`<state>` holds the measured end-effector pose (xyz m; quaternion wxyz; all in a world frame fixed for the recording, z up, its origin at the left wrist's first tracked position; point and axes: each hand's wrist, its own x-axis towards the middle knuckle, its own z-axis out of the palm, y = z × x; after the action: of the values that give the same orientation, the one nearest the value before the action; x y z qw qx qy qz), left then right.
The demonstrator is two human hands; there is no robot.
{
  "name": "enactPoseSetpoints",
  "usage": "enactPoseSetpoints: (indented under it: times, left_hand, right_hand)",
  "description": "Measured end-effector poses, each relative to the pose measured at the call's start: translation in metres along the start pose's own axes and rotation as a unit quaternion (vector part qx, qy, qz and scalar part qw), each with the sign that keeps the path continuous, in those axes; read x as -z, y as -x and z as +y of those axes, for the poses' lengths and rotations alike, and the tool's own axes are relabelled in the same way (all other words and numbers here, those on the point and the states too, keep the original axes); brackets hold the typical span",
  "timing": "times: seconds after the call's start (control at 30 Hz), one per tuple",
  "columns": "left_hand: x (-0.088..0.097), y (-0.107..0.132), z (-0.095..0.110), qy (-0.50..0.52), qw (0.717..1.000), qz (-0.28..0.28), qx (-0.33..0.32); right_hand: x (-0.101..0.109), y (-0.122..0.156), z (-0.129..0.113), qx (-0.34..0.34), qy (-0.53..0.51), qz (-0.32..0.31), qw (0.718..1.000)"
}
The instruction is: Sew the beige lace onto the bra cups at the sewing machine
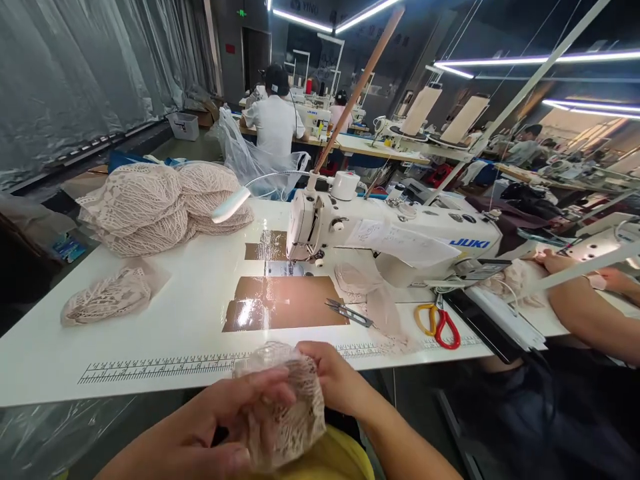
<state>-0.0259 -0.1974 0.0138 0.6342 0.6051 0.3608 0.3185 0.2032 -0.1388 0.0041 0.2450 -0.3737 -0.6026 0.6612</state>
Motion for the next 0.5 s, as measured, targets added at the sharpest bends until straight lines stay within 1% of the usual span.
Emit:
enactPoseSetpoints:
  times: [0.03,0.07,0.1,0.13,0.17,0.2,0.23,0.3,0.33,0.37,0.4,0.43,0.47,0.5]
  left_hand:
    - [-0.002,-0.003,0.001,-0.040,0.999,0.029,-0.014]
    - [-0.002,-0.007,0.002,-0.097,0.993,0.062,-0.025]
    - [-0.002,-0.011,0.002,-0.156,0.984,0.084,-0.034]
    - [0.000,-0.016,0.001,-0.199,0.975,0.092,-0.037]
    - [0.001,-0.021,0.000,-0.214,0.972,0.087,-0.034]
    - [0.002,-0.026,-0.002,-0.199,0.977,0.071,-0.025]
    - [0.002,-0.029,-0.004,-0.157,0.986,0.050,-0.008]
    - [0.000,-0.035,-0.008,-0.037,0.998,0.023,0.043]
    - [-0.002,-0.036,-0.011,0.020,0.997,0.022,0.068]
    - [-0.005,-0.037,-0.013,0.066,0.994,0.032,0.087]
    - [-0.007,-0.037,-0.015,0.097,0.989,0.052,0.097]
    - [-0.008,-0.038,-0.017,0.114,0.986,0.080,0.097]
    - [-0.009,-0.038,-0.018,0.118,0.983,0.113,0.087]
    - [-0.009,-0.038,-0.019,0.115,0.979,0.151,0.073]
  right_hand:
    - [-0.005,-0.002,0.005,-0.023,-0.060,-0.052,0.997]
    - [-0.009,-0.003,0.008,-0.039,-0.112,-0.090,0.989]
    - [-0.013,-0.003,0.010,-0.048,-0.153,-0.116,0.980]
    - [-0.017,-0.003,0.011,-0.052,-0.184,-0.129,0.973]
    - [-0.019,-0.003,0.011,-0.049,-0.206,-0.130,0.969]
    - [-0.020,-0.002,0.011,-0.041,-0.222,-0.119,0.967]
    - [-0.020,-0.002,0.010,-0.032,-0.231,-0.096,0.968]
    - [-0.018,-0.002,0.011,-0.008,-0.221,-0.013,0.975]
    - [-0.015,-0.003,0.011,0.007,-0.204,0.034,0.978]
    - [-0.013,-0.004,0.012,0.025,-0.180,0.076,0.980]
    - [-0.010,-0.004,0.012,0.048,-0.149,0.106,0.982]
    - [-0.007,-0.005,0.012,0.073,-0.112,0.117,0.984]
    - [-0.005,-0.004,0.010,0.096,-0.073,0.108,0.987]
    - [-0.004,-0.004,0.009,0.114,-0.039,0.077,0.990]
